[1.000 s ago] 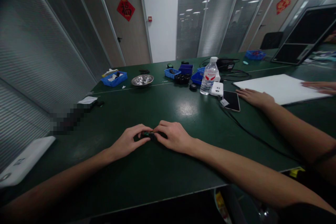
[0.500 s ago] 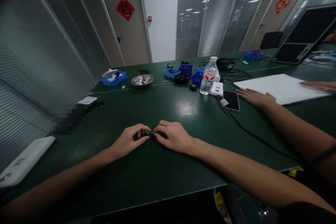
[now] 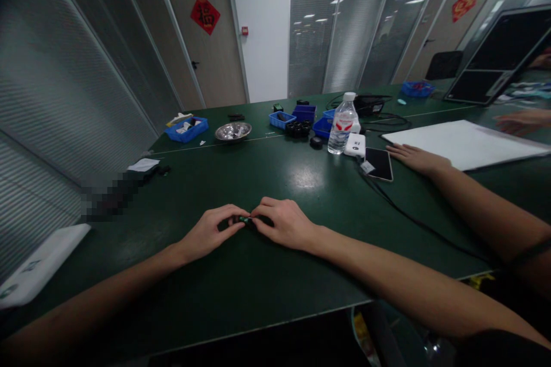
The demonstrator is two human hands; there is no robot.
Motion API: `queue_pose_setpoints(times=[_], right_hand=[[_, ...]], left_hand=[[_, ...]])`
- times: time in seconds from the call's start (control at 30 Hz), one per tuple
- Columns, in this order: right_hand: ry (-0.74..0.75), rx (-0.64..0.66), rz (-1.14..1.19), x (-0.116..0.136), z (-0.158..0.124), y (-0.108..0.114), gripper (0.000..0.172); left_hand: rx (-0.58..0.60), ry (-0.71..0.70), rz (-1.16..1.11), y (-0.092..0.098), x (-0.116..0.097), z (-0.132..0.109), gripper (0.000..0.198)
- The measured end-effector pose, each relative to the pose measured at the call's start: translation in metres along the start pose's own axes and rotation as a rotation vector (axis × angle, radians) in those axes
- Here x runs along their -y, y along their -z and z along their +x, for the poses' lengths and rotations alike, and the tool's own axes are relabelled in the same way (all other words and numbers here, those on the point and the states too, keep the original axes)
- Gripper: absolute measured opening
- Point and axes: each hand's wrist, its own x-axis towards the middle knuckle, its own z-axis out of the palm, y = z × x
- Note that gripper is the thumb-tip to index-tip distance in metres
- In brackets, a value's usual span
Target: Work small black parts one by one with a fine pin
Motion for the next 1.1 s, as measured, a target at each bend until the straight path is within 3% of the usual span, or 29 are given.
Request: queue_pose_setpoints(times=[0.7, 1.1], right_hand=[[-0.028, 0.009, 0.012, 0.0007, 0.0011, 0.0016, 0.025], [-0.088, 0.014, -0.031, -0.0016, 0.0011, -0.0009, 0.021]], left_hand=[[-0.098, 0.076, -0.196, -0.0034, 0.0081, 0.0008, 0.019], [-0.117, 0.076, 0.014, 0.0014, 0.0060, 0.0007, 0.015]])
